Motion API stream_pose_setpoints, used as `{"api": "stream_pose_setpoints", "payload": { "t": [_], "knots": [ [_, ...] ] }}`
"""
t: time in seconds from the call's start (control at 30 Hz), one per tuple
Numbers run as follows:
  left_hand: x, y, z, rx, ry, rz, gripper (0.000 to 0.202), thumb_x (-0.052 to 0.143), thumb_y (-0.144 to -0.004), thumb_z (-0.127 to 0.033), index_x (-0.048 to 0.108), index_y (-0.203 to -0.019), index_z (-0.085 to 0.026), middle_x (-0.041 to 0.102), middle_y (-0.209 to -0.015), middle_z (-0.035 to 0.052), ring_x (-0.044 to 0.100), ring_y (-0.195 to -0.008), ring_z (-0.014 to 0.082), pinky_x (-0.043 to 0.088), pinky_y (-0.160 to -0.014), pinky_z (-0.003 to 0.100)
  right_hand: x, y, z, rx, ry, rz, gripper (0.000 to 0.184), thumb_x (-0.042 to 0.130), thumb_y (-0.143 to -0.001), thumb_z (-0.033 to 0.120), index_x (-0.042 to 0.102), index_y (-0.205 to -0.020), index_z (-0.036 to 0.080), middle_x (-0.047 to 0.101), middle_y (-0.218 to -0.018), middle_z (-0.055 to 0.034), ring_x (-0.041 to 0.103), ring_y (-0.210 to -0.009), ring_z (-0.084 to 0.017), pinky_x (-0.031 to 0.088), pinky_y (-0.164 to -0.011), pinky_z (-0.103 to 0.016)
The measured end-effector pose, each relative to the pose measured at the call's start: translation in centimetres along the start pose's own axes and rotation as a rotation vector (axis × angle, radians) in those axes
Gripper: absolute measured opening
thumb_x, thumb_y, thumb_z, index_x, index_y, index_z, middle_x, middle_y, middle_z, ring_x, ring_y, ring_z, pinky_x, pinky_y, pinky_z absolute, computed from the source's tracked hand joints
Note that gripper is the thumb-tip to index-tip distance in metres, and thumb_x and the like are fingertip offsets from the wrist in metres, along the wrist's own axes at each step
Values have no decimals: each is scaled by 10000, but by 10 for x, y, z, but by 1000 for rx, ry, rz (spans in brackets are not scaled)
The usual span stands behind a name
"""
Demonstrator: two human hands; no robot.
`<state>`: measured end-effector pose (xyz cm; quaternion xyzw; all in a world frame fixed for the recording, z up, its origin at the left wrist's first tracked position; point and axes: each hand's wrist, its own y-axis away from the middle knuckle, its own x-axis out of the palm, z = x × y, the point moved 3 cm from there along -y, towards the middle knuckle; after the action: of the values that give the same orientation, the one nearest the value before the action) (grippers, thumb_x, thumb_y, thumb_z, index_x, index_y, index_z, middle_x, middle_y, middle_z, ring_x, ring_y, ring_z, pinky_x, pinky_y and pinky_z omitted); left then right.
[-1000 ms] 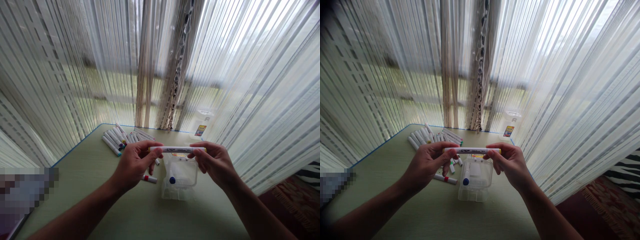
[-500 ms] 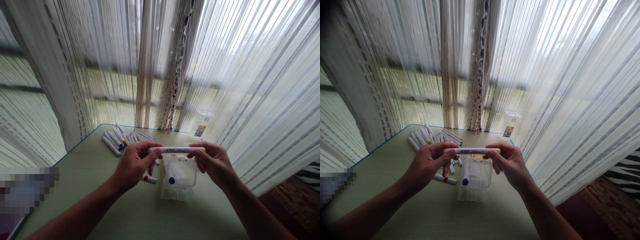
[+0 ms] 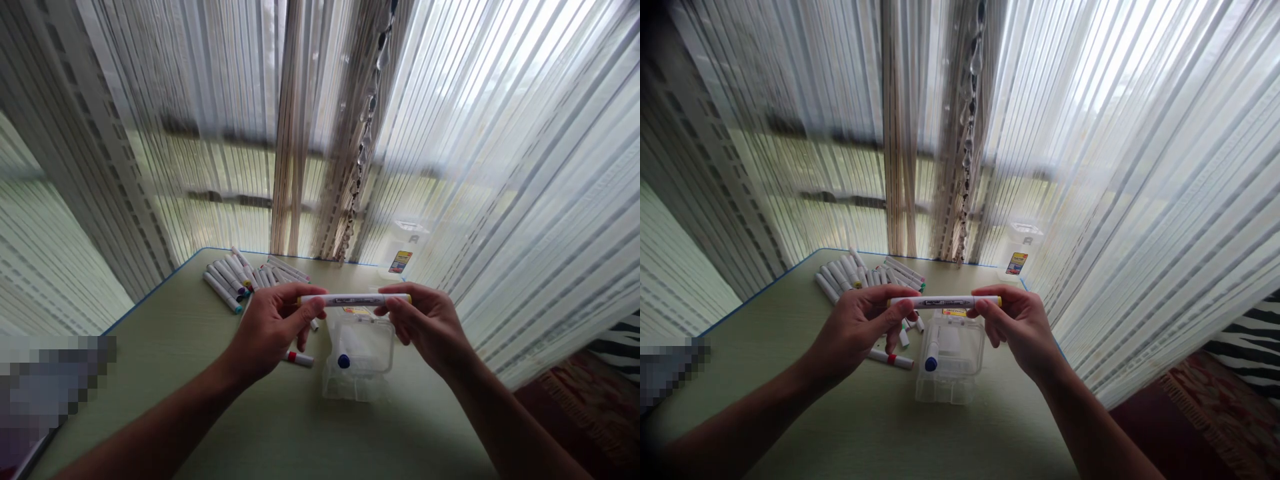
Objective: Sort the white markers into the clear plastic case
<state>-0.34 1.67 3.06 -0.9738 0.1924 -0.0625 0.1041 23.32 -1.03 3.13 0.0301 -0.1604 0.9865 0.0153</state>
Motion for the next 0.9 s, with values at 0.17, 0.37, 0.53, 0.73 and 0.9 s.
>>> {"api": "stream_pose_setpoints", "payload": {
  "t": [0.17, 0.37, 0.53, 0.73, 0.9],
  "knots": [
    [1, -1, 0, 2, 2, -1, 357, 772, -819, -353, 722, -1048, -83, 725, -738, 42, 540, -428, 72, 490, -397, 200, 0, 0, 1, -13, -14, 4, 190, 824, -796, 316, 804, -931, 184, 768, -683, -76, 466, -352, -69, 272, -338, -198],
    [0, -2, 0, -1, -1, -8, 350, 768, -826, -345, 719, -1043, -74, 728, -739, 44, 545, -429, 72, 491, -399, 198, 2, 1, 4, -18, -16, 19, 169, 820, -803, 294, 810, -931, 184, 767, -685, -78, 472, -353, -64, 285, -340, -194],
    [0, -1, 0, 10, -5, -9, 350, 764, -830, -344, 721, -1043, -69, 730, -734, 45, 547, -427, 73, 492, -397, 198, 3, 0, 2, -15, -29, 33, 156, 819, -808, 290, 814, -924, 187, 770, -688, -82, 474, -355, -53, 282, -344, -182],
    [0, -2, -1, 15, -2, -16, 340, 769, -823, -325, 726, -1036, -64, 728, -721, 41, 550, -426, 73, 491, -394, 194, 2, 0, 1, -2, -46, 44, 154, 825, -805, 298, 816, -922, 198, 775, -694, -78, 479, -358, -46, 299, -350, -167],
    [0, -1, 0, 16, 10, -14, 337, 769, -824, -323, 727, -1038, -66, 729, -724, 37, 548, -424, 69, 495, -392, 190, 2, 1, 1, -7, -45, 45, 155, 826, -806, 297, 817, -929, 203, 776, -696, -75, 487, -364, -45, 313, -353, -162]
  ]
}}
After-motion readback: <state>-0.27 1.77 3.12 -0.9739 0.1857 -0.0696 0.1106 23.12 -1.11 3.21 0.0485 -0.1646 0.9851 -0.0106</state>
